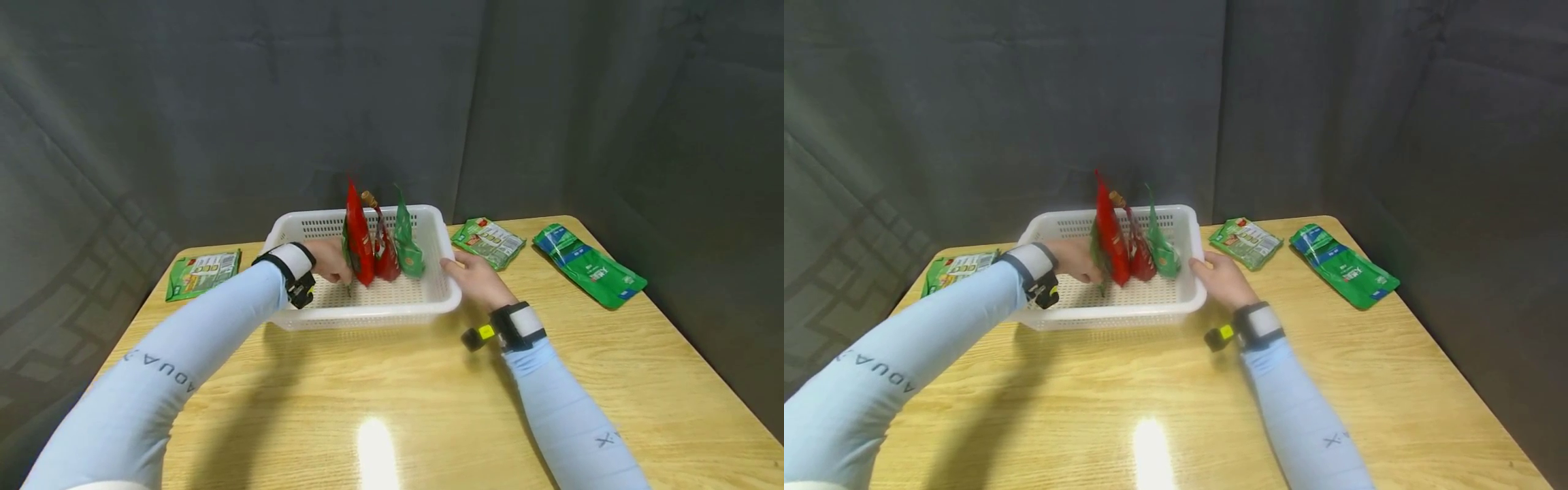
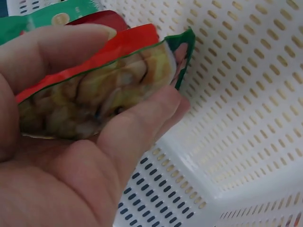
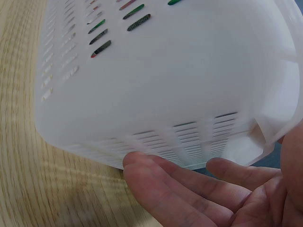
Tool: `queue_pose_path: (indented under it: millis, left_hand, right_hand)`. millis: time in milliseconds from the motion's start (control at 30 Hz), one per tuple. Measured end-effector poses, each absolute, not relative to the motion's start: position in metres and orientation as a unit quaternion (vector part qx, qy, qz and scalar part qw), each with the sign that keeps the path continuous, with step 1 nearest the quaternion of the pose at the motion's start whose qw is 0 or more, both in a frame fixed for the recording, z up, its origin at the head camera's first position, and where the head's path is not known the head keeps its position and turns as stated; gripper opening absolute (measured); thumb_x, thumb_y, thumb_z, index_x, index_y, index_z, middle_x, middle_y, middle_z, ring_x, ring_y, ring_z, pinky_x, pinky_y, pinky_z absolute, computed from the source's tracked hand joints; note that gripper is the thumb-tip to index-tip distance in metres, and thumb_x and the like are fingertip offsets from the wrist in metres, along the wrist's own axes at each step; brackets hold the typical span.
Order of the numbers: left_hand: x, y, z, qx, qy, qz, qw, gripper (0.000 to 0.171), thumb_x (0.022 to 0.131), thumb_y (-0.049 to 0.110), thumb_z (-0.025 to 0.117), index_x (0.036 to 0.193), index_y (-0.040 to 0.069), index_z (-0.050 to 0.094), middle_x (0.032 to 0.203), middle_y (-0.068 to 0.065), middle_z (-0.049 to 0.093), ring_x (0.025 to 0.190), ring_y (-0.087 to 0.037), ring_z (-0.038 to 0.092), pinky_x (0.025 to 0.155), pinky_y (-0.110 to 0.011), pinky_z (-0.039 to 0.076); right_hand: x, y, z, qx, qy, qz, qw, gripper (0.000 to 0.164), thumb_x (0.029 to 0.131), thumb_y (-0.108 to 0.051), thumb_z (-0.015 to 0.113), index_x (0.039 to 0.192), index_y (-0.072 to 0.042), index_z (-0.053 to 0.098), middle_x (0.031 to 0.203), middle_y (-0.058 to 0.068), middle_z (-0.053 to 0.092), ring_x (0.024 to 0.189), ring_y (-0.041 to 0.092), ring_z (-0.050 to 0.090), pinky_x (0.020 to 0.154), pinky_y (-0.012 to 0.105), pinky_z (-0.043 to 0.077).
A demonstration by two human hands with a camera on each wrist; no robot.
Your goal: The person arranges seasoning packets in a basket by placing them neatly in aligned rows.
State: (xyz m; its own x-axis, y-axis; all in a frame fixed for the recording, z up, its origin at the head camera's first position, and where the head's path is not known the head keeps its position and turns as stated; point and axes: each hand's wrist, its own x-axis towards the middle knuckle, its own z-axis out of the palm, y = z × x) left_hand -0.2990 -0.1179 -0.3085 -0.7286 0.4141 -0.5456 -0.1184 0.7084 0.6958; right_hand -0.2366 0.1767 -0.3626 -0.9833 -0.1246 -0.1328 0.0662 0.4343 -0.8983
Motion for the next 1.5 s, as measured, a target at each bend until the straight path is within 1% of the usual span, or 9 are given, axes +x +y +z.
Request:
queue_pose_path:
  millis: [100, 233, 467, 633, 733, 833, 1167, 1367, 1500]
  left_hand:
    - [-0.297, -0.119, -0.303, 0.071, 0.869, 0.347, 0.347, 0.027, 0.084, -0.010, 0.064, 0.108, -0.008, 0.052, 0.078, -0.003, 0.049, 0.067, -0.016, 0.050, 0.068, -0.027, 0.052]
    - [-0.295, -0.120, -0.298, 0.055, 0.874, 0.339, 0.343, 0.047, 0.090, 0.004, 0.068, 0.132, -0.009, 0.049, 0.112, -0.008, 0.051, 0.101, -0.026, 0.052, 0.095, -0.039, 0.049]
    - [-0.292, -0.127, -0.293, 0.058, 0.886, 0.313, 0.337, 0.081, 0.087, 0.011, 0.075, 0.147, -0.010, 0.025, 0.136, -0.017, 0.040, 0.071, -0.013, 0.044, 0.071, -0.026, 0.048]
    - [-0.290, -0.134, -0.282, 0.084, 0.890, 0.308, 0.326, 0.100, 0.088, 0.015, 0.075, 0.155, -0.006, 0.005, 0.107, -0.013, 0.055, 0.057, -0.009, 0.041, 0.061, -0.024, 0.043]
    - [-0.282, -0.146, -0.270, 0.108, 0.888, 0.337, 0.294, 0.093, 0.091, 0.015, 0.071, 0.155, -0.007, 0.007, 0.127, -0.023, 0.055, 0.084, -0.020, 0.062, 0.078, -0.029, 0.052]
    - [-0.270, -0.165, -0.257, 0.138, 0.886, 0.370, 0.243, 0.082, 0.097, 0.014, 0.064, 0.155, -0.007, 0.011, 0.155, -0.029, 0.027, 0.127, -0.035, 0.051, 0.100, -0.043, 0.047]
    - [-0.229, -0.245, -0.277, 0.102, 0.920, 0.378, 0.029, 0.065, 0.102, 0.026, 0.056, 0.156, 0.005, 0.027, 0.150, -0.025, 0.040, 0.130, -0.041, 0.045, 0.098, -0.056, 0.044]
    - [-0.224, -0.267, -0.322, 0.059, 0.890, 0.449, 0.045, 0.072, 0.105, 0.028, 0.048, 0.159, 0.005, 0.006, 0.154, -0.032, 0.027, 0.134, -0.051, 0.037, 0.097, -0.060, 0.044]
    - [-0.226, -0.268, -0.347, 0.059, 0.852, 0.515, 0.081, 0.076, 0.106, 0.035, 0.045, 0.159, 0.008, -0.002, 0.156, -0.031, 0.022, 0.133, -0.049, 0.039, 0.085, -0.044, 0.055]
  right_hand:
    - [-0.236, 0.178, -0.362, -0.020, 0.842, -0.532, 0.092, 0.059, 0.102, -0.043, 0.050, 0.149, -0.008, 0.044, 0.123, 0.019, 0.065, 0.109, 0.030, 0.063, 0.098, 0.046, 0.046]
    - [-0.236, 0.179, -0.361, -0.013, 0.838, -0.536, 0.101, 0.060, 0.102, -0.044, 0.050, 0.150, -0.009, 0.044, 0.124, 0.018, 0.064, 0.110, 0.030, 0.061, 0.099, 0.047, 0.045]
    - [-0.237, 0.179, -0.363, -0.019, 0.835, -0.540, 0.099, 0.059, 0.102, -0.043, 0.050, 0.150, -0.009, 0.044, 0.122, 0.019, 0.065, 0.107, 0.030, 0.063, 0.097, 0.046, 0.046]
    - [-0.234, 0.185, -0.362, -0.006, 0.838, -0.538, 0.091, 0.060, 0.101, -0.045, 0.050, 0.148, -0.009, 0.046, 0.121, 0.017, 0.066, 0.107, 0.030, 0.062, 0.098, 0.047, 0.044]
    - [-0.232, 0.185, -0.361, 0.000, 0.836, -0.542, 0.085, 0.060, 0.100, -0.048, 0.052, 0.145, -0.008, 0.050, 0.117, 0.016, 0.068, 0.104, 0.029, 0.063, 0.096, 0.045, 0.045]
    - [-0.232, 0.182, -0.361, -0.010, 0.841, -0.535, 0.080, 0.061, 0.099, -0.052, 0.052, 0.141, -0.007, 0.055, 0.111, 0.014, 0.070, 0.098, 0.027, 0.065, 0.089, 0.041, 0.048]
    - [-0.233, 0.193, -0.349, -0.027, 0.863, -0.499, 0.067, 0.057, 0.101, -0.045, 0.053, 0.138, -0.001, 0.056, 0.114, 0.020, 0.068, 0.093, 0.034, 0.070, 0.081, 0.046, 0.057]
    - [-0.230, 0.221, -0.338, -0.010, 0.902, -0.431, 0.034, 0.053, 0.103, -0.039, 0.051, 0.140, -0.001, 0.054, 0.118, 0.023, 0.066, 0.099, 0.039, 0.067, 0.084, 0.045, 0.056]
    - [-0.225, 0.242, -0.334, 0.008, 0.923, -0.384, 0.005, 0.051, 0.104, -0.037, 0.048, 0.141, -0.002, 0.053, 0.123, 0.024, 0.063, 0.102, 0.038, 0.066, 0.083, 0.045, 0.055]
